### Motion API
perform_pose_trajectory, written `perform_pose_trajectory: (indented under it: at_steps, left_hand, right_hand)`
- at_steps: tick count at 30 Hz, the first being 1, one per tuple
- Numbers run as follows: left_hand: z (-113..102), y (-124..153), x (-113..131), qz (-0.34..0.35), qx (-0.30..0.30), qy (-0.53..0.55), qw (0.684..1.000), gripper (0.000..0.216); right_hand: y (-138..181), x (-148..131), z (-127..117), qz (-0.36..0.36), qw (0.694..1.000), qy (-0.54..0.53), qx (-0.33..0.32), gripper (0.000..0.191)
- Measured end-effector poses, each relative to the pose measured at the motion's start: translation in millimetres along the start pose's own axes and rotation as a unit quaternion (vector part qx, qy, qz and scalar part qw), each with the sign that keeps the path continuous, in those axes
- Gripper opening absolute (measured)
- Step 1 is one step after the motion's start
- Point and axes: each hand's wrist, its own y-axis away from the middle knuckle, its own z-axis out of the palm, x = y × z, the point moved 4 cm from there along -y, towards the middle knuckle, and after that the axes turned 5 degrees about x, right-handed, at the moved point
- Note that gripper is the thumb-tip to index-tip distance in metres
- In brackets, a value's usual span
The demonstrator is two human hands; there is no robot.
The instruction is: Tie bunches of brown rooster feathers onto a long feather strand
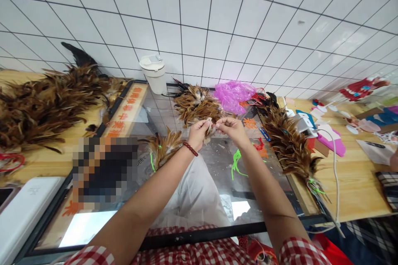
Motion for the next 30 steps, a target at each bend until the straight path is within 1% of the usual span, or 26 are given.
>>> perform_pose_trajectory:
  at_steps: [2, 4, 6, 10, 12, 14, 16, 18, 20, 22, 23, 25, 26, 28, 30]
  left_hand:
    - [2, 2, -1, -0.009, -0.017, -0.017, 1.0, 0.033]
    - [4, 4, 0, -0.019, -0.041, -0.034, 0.998, 0.038]
    - [6, 7, 1, -0.023, -0.069, -0.046, 0.996, 0.041]
    - [9, 11, 1, -0.038, -0.119, -0.056, 0.991, 0.041]
    - [8, 10, 0, -0.045, -0.109, -0.052, 0.992, 0.04]
    - [6, 8, -3, -0.048, -0.078, -0.041, 0.995, 0.039]
    - [3, 5, -4, -0.04, -0.042, -0.025, 0.998, 0.036]
    - [2, 3, -4, -0.024, -0.021, -0.007, 0.999, 0.033]
    - [1, 3, -3, -0.027, -0.018, 0.008, 0.999, 0.032]
    - [2, 4, -2, -0.044, -0.028, 0.02, 0.998, 0.033]
    - [3, 4, -1, -0.051, -0.033, 0.024, 0.998, 0.034]
    - [3, 6, 0, -0.055, -0.037, 0.025, 0.997, 0.037]
    - [3, 6, 0, -0.056, -0.039, 0.021, 0.997, 0.039]
    - [4, 7, 0, -0.06, -0.047, 0.008, 0.997, 0.042]
    - [4, 7, 0, -0.059, -0.058, -0.007, 0.997, 0.044]
  right_hand:
    - [0, 0, 4, -0.036, 0.999, -0.002, 0.005, 0.03]
    - [0, 2, 5, -0.056, 0.998, 0.006, 0.005, 0.028]
    - [-2, 4, 3, -0.082, 0.996, 0.037, 0.026, 0.024]
    - [-3, 6, -2, -0.141, 0.98, 0.119, 0.074, 0.016]
    - [-1, 5, -4, -0.15, 0.973, 0.144, 0.099, 0.017]
    - [2, 1, -4, -0.165, 0.968, 0.162, 0.102, 0.018]
    - [6, -5, 0, -0.201, 0.957, 0.197, 0.065, 0.019]
    - [10, -8, 6, -0.243, 0.935, 0.256, 0.021, 0.019]
    - [14, -9, 10, -0.27, 0.909, 0.316, 0.009, 0.019]
    - [15, -8, 12, -0.278, 0.895, 0.349, 0.018, 0.021]
    - [15, -9, 13, -0.28, 0.894, 0.35, 0.023, 0.021]
    - [15, -13, 12, -0.28, 0.904, 0.322, 0.013, 0.02]
    - [15, -16, 12, -0.274, 0.914, 0.3, -0.009, 0.02]
    - [14, -22, 10, -0.251, 0.931, 0.254, -0.075, 0.022]
    - [13, -26, 6, -0.23, 0.935, 0.236, -0.13, 0.021]
